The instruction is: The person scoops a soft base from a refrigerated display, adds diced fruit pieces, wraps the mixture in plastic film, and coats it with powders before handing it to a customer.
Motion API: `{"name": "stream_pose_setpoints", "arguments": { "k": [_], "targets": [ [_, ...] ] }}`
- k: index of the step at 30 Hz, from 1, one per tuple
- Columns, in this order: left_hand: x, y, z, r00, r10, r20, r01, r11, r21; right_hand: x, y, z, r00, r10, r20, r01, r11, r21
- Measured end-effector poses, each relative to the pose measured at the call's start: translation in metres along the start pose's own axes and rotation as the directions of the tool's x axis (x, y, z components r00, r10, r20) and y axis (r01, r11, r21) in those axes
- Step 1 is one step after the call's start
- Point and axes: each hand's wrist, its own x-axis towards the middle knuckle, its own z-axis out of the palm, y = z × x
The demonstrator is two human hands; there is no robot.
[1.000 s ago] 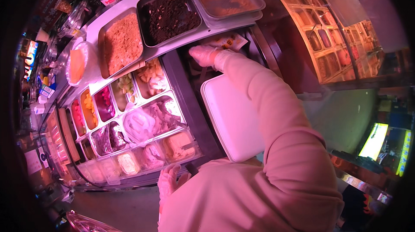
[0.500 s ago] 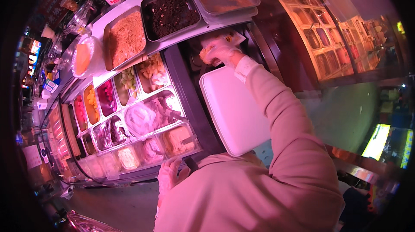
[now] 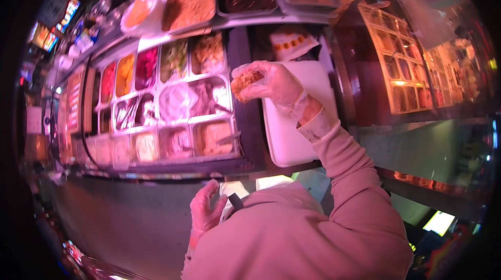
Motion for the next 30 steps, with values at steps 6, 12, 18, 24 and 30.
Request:
{"name": "stream_pose_setpoints", "arguments": {
  "k": [6,12,18,24,30],
  "targets": [
    [-0.04,0.0,0.019,0.965,-0.263,-0.003,0.219,0.812,-0.542,-0.058,0.037,0.09,0.954,-0.028,0.3,0.087,0.979,-0.186],
    [-0.062,0.018,0.01,0.94,-0.33,0.089,0.188,0.283,-0.941,-0.126,0.081,0.149,0.882,0.176,0.438,-0.066,0.965,-0.254],
    [-0.149,-0.019,0.041,0.939,-0.344,0.034,0.054,0.049,-0.997,-0.203,0.141,0.202,0.742,0.203,0.639,0.276,0.776,-0.567],
    [-0.282,-0.062,0.094,0.801,-0.597,0.035,0.021,-0.03,-0.999,-0.284,0.205,0.241,0.582,0.341,0.738,0.245,0.792,-0.559],
    [-0.367,-0.074,0.149,0.641,-0.765,0.068,0.008,-0.082,-0.997,-0.316,0.291,0.245,0.493,0.748,0.444,-0.473,0.659,-0.585]
  ]
}}
